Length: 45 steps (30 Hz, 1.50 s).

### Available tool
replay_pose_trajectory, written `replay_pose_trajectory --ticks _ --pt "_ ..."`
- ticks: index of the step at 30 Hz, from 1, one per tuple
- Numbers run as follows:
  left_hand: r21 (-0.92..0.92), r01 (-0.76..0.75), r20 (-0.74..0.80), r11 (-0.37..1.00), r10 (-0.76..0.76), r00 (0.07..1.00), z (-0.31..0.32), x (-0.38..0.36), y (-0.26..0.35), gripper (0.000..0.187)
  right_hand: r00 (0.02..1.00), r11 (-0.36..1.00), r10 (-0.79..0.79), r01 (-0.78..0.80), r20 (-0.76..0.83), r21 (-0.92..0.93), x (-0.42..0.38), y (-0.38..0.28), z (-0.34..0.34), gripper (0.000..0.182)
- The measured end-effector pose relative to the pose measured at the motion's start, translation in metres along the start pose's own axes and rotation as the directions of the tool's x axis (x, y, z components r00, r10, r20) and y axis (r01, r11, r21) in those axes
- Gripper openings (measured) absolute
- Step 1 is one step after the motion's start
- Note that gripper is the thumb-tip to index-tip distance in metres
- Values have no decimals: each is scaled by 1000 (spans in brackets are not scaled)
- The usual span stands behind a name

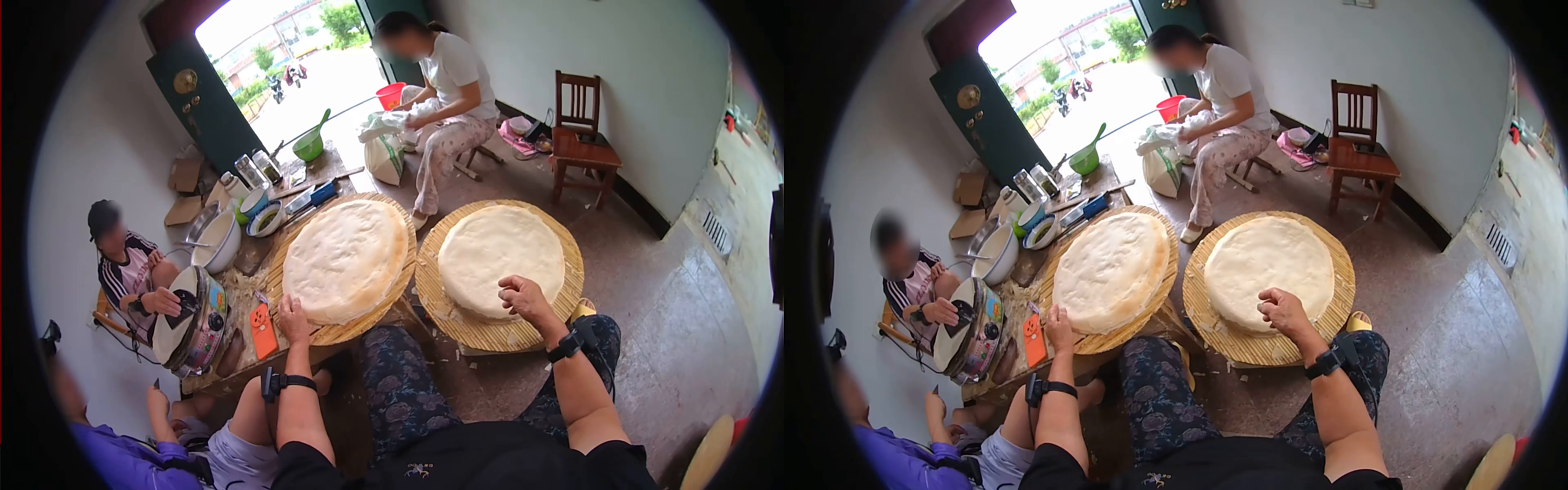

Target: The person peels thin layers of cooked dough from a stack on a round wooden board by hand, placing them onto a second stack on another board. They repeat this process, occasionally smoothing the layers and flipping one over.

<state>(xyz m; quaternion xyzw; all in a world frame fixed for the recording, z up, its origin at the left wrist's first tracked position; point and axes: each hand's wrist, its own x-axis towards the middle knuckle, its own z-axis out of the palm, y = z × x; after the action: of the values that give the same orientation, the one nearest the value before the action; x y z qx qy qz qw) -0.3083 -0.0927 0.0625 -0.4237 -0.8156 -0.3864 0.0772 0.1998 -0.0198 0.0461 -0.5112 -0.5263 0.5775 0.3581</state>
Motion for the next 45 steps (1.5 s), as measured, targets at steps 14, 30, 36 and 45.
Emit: replay_pose_trajectory --ticks 14,30,36,45 --pt "-446 -458 -50 769 490 870 -4 -62 191 27 999 999 31 -30 16 -44 -1 -2 6 31" --pt "-690 -18 528 723 521 670 139 -151 263 29 994 956 -41 69 103 -284 5 7 9 31" --pt "-721 73 445 689 380 811 146 -128 271 35 997 972 -57 41 -61 -230 20 -15 11 52" --pt "-743 531 638 407 194 745 155 -119 252 42 851 811 -525 500 0 -305 75 -182 47 52"
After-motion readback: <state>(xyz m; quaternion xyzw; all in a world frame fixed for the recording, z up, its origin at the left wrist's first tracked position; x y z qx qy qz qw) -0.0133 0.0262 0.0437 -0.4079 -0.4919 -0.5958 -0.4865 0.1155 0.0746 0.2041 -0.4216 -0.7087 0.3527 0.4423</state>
